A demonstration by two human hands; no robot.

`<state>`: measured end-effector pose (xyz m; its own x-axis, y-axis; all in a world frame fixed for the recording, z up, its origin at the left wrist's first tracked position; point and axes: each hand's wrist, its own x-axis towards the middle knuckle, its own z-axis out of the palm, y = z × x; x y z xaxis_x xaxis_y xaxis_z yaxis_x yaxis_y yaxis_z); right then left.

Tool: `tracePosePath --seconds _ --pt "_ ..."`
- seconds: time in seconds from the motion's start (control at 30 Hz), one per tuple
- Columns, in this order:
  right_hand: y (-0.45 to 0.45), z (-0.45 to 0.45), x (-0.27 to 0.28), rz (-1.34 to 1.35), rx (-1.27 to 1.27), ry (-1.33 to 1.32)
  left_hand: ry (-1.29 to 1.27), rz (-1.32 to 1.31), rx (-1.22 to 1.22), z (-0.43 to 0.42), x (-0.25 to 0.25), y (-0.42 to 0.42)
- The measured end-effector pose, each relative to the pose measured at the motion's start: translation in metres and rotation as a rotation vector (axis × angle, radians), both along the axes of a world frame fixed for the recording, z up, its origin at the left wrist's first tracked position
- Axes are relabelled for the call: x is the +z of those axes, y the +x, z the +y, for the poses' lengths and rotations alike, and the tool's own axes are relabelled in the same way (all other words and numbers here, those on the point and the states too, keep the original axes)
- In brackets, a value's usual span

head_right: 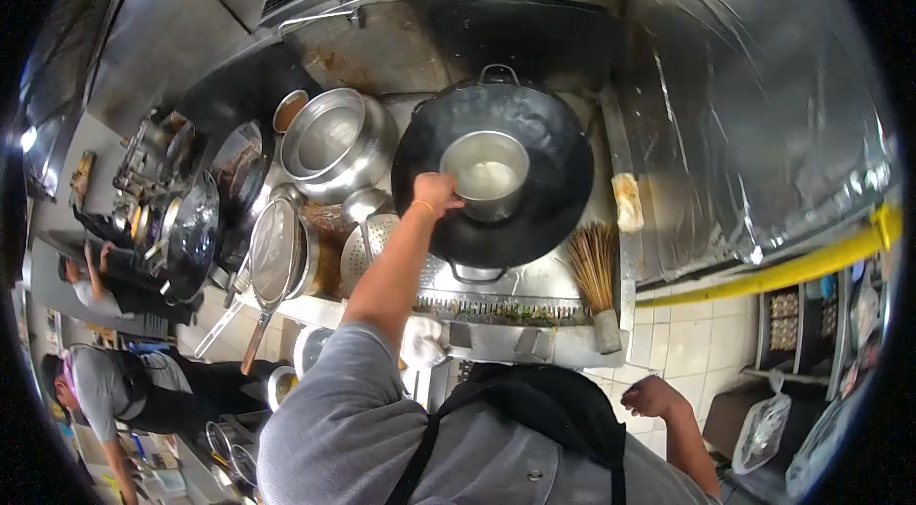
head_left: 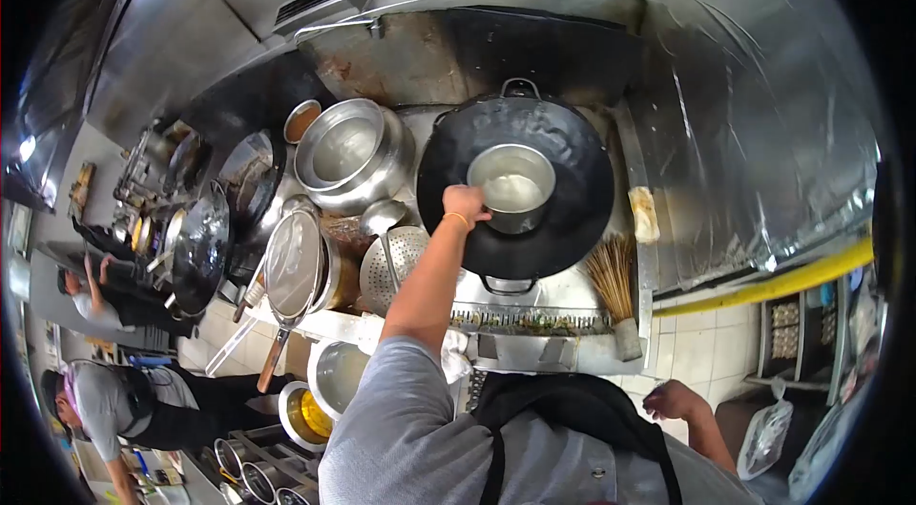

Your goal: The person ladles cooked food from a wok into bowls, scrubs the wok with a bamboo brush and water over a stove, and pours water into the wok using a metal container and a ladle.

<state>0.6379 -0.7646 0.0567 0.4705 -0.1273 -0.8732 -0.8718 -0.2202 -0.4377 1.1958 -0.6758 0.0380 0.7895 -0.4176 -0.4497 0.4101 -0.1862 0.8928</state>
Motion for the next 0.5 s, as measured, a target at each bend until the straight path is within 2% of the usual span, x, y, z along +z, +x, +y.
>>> tracePosePath --seconds 0.03,0.07,0.1,0.13,0.17,0.2,0.23,0.27,0.3,0.33,0.37,0.4,0.43,0.47,0.5 --pt "0.016 -0.022 -0.011 -0.479 0.458 -0.052 0.02 -0.033 0.006 -0.002 -0.008 0.0" --pt "0.066 -0.02 0.033 -0.282 0.1 0.039 0.04 -0.064 0.008 -0.005 -0.015 0.0" --pt "0.119 -0.025 0.076 -0.279 0.129 -0.048 0.04 -0.033 0.036 -0.008 -0.022 0.002" --pt "0.174 -0.026 0.117 -0.411 0.282 -0.193 0.041 -0.001 0.063 -0.009 -0.028 0.004" --pt "0.219 -0.031 0.132 -0.448 0.383 -0.344 0.111 -0.073 0.017 -0.007 -0.023 -0.001" --pt "0.268 -0.036 0.15 -0.616 0.416 -0.296 0.179 -0.144 -0.03 -0.005 -0.019 -0.006" --pt "0.313 -0.046 0.141 -0.845 0.435 -0.293 0.343 -0.428 -0.194 -0.005 -0.051 0.002" --pt "0.362 -0.052 0.139 -0.745 0.357 -0.178 0.392 -0.525 -0.31 0.006 -0.027 -0.005" --pt "0.414 -0.052 0.147 -0.708 0.38 -0.183 0.502 -0.586 -0.362 0.014 -0.004 -0.014" --pt "0.463 -0.063 0.128 -0.81 0.448 -0.333 0.499 -0.573 -0.445 0.029 0.032 -0.025" --pt "0.518 -0.069 0.12 -0.821 0.574 -0.47 0.422 -0.634 -0.439 0.046 0.055 -0.036" --pt "0.566 -0.072 0.108 -0.956 0.589 -0.48 0.206 -0.758 -0.351 0.069 0.082 -0.05" --pt "0.614 -0.072 0.105 -0.846 0.637 -0.58 0.073 -0.597 -0.39 0.092 0.101 -0.058" --pt "0.665 -0.084 0.078 -0.869 0.74 -0.838 -0.142 -0.454 -0.41 0.119 0.111 -0.066" --pt "0.716 -0.1 0.053 -0.859 1.063 -1.063 -0.29 -0.286 -0.47 0.148 0.116 -0.07"
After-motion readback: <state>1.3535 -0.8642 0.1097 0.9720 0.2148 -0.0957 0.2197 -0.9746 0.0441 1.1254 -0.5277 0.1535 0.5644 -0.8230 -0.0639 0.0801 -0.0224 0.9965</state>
